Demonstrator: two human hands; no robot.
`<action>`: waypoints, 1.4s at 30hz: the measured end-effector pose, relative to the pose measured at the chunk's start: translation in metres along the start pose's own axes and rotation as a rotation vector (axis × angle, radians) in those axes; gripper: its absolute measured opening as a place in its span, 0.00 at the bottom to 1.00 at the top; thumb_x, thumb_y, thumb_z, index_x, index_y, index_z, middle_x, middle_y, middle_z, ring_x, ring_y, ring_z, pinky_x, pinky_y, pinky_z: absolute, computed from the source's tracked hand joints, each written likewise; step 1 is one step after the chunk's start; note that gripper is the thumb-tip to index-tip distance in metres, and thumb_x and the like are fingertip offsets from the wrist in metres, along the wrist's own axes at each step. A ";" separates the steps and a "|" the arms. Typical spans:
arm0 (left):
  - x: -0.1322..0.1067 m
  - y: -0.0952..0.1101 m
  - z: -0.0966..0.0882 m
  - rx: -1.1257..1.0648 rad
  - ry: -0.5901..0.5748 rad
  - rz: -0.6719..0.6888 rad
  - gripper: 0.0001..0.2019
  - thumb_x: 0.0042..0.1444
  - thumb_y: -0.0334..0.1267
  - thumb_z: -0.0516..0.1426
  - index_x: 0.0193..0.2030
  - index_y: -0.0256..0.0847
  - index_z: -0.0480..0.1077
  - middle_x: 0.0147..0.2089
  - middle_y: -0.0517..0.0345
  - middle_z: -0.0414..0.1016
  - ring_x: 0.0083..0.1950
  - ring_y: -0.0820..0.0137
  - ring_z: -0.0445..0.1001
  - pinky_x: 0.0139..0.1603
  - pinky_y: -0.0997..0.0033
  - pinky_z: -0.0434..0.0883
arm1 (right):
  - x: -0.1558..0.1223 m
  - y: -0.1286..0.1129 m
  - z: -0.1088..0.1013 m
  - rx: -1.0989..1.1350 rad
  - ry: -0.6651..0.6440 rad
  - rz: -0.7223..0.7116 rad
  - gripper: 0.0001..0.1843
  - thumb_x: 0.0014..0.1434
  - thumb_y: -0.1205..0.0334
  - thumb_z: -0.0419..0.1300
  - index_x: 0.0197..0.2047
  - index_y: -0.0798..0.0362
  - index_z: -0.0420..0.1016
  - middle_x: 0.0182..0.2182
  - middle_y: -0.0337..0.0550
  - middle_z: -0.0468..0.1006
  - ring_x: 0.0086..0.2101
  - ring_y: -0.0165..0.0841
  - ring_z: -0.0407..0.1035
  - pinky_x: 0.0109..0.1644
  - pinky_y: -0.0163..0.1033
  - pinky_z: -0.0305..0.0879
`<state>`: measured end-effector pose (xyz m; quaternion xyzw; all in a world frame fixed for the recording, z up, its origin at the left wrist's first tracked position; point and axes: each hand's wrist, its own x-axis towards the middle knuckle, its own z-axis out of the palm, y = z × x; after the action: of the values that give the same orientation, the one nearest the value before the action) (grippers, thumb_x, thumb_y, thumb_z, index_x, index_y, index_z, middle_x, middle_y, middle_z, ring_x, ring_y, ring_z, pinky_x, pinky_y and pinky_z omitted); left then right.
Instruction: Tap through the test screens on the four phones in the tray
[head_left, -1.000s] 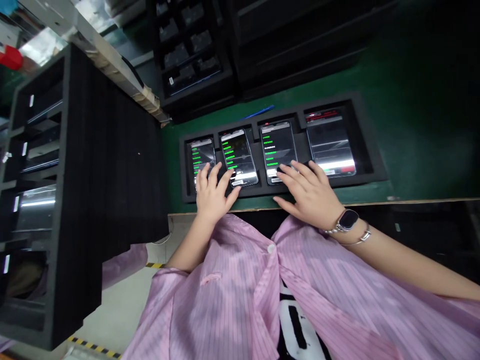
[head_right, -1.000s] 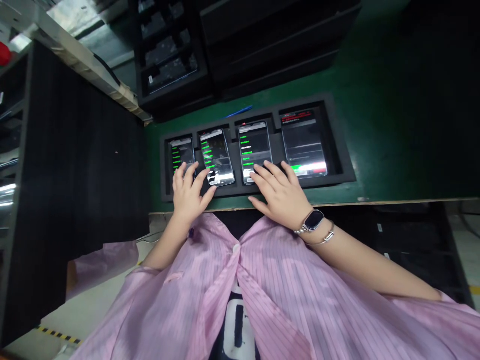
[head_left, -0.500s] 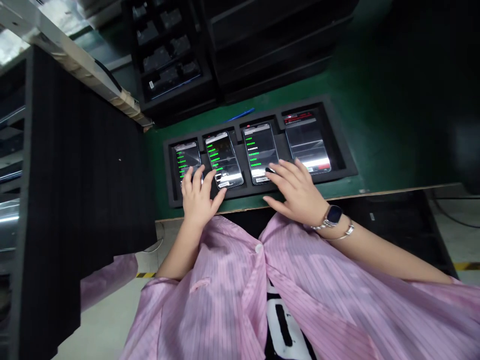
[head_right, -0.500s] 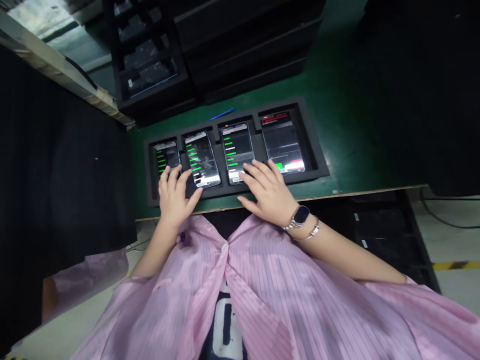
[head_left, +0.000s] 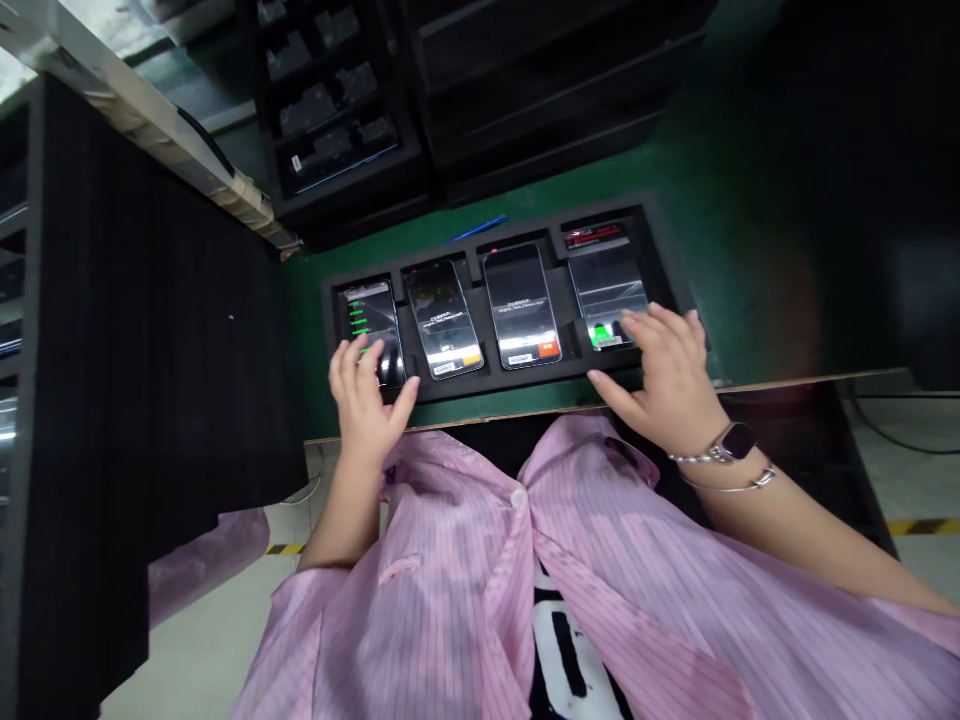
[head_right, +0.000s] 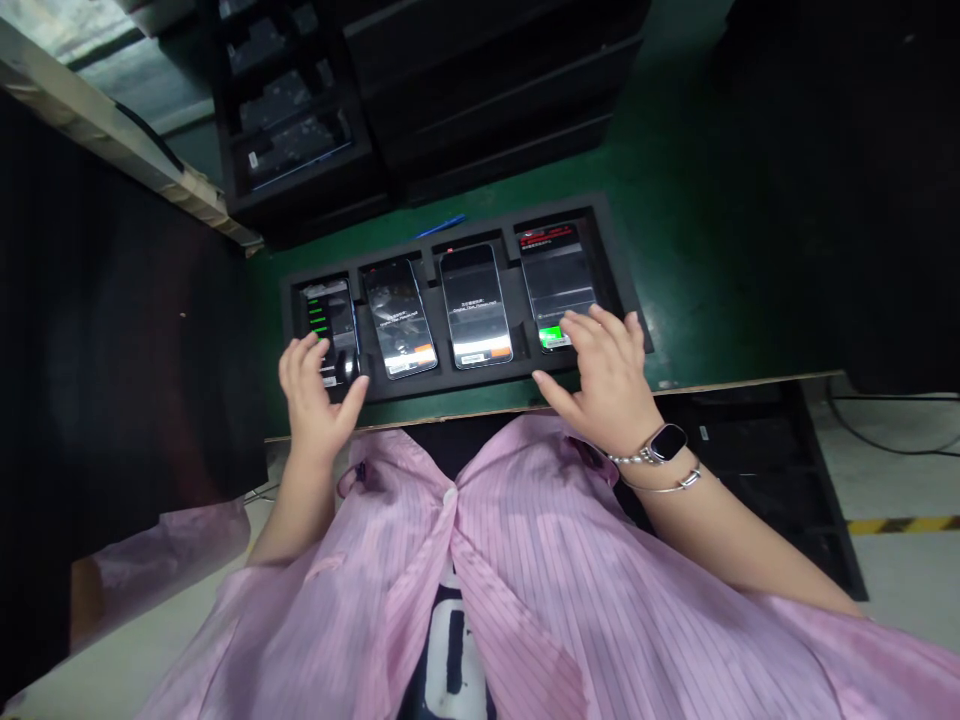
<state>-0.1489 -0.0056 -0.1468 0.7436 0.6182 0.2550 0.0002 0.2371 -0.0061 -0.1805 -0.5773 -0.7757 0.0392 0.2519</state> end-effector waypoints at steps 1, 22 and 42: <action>-0.002 -0.007 -0.005 0.005 0.022 -0.016 0.30 0.66 0.52 0.59 0.69 0.41 0.61 0.70 0.38 0.64 0.75 0.50 0.58 0.76 0.45 0.57 | 0.002 0.002 -0.001 0.005 -0.001 0.006 0.36 0.68 0.42 0.55 0.71 0.55 0.59 0.62 0.60 0.72 0.67 0.54 0.60 0.74 0.68 0.46; -0.034 -0.034 -0.001 0.010 -0.032 -0.217 0.24 0.67 0.52 0.56 0.64 0.40 0.67 0.69 0.38 0.67 0.71 0.52 0.66 0.71 0.50 0.65 | -0.002 0.005 0.014 -0.129 0.028 0.042 0.49 0.63 0.26 0.45 0.67 0.60 0.68 0.55 0.68 0.74 0.62 0.57 0.67 0.69 0.64 0.59; 0.069 -0.063 0.001 -0.217 -0.202 -0.675 0.24 0.68 0.59 0.52 0.47 0.42 0.81 0.78 0.45 0.55 0.82 0.44 0.38 0.81 0.42 0.45 | 0.074 0.025 -0.008 0.621 -0.081 0.405 0.41 0.60 0.47 0.64 0.72 0.45 0.54 0.67 0.57 0.68 0.68 0.45 0.63 0.69 0.63 0.63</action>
<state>-0.1992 0.0725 -0.1411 0.5148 0.7949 0.2298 0.2244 0.2469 0.0678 -0.1572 -0.6130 -0.6063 0.3444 0.3714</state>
